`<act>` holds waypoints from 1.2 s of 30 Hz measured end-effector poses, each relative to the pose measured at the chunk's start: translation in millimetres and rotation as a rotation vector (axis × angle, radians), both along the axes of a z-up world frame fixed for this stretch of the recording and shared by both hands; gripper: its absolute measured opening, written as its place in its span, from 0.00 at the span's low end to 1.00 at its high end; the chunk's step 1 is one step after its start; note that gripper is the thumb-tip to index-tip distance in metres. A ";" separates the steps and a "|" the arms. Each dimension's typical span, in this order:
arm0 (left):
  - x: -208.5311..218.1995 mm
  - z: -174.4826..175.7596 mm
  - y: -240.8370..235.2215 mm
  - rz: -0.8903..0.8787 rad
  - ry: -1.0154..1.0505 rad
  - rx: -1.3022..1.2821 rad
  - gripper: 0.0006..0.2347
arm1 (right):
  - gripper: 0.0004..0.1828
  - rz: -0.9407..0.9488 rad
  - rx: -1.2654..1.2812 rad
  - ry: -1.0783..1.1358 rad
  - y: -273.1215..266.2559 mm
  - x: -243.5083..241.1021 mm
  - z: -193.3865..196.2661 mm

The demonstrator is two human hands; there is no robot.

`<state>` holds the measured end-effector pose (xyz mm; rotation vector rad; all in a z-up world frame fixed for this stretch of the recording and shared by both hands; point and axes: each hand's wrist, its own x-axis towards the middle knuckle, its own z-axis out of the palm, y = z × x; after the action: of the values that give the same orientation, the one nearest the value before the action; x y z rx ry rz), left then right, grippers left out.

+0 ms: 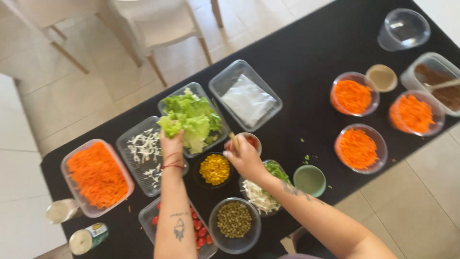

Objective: The person portions cooked grains into three clear bowls using a small green bowl as a scoop. They then use a paper cup to scoop shredded carrots from a large container and distribute them into the same three bowls. Finally, the person uses a knife to chop lettuce leaves into a small green bowl.

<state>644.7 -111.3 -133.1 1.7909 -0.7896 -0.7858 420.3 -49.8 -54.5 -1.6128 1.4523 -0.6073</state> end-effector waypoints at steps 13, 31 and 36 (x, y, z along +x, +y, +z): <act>42.7 -95.4 -9.1 -0.113 -0.121 0.080 0.32 | 0.23 -0.400 0.296 -0.290 -100.9 67.5 -80.5; -23.5 -8.8 -5.6 -0.073 0.584 0.267 0.29 | 0.25 -0.309 0.409 -0.292 -96.3 86.2 -49.1; -18.5 -28.0 3.3 0.020 0.558 0.258 0.25 | 0.24 -0.292 0.237 -0.217 -93.8 80.8 -29.3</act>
<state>626.3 -108.0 -161.1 1.6680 -0.3098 -1.3440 501.1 -143.7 -83.7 -1.1252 1.5433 -0.7205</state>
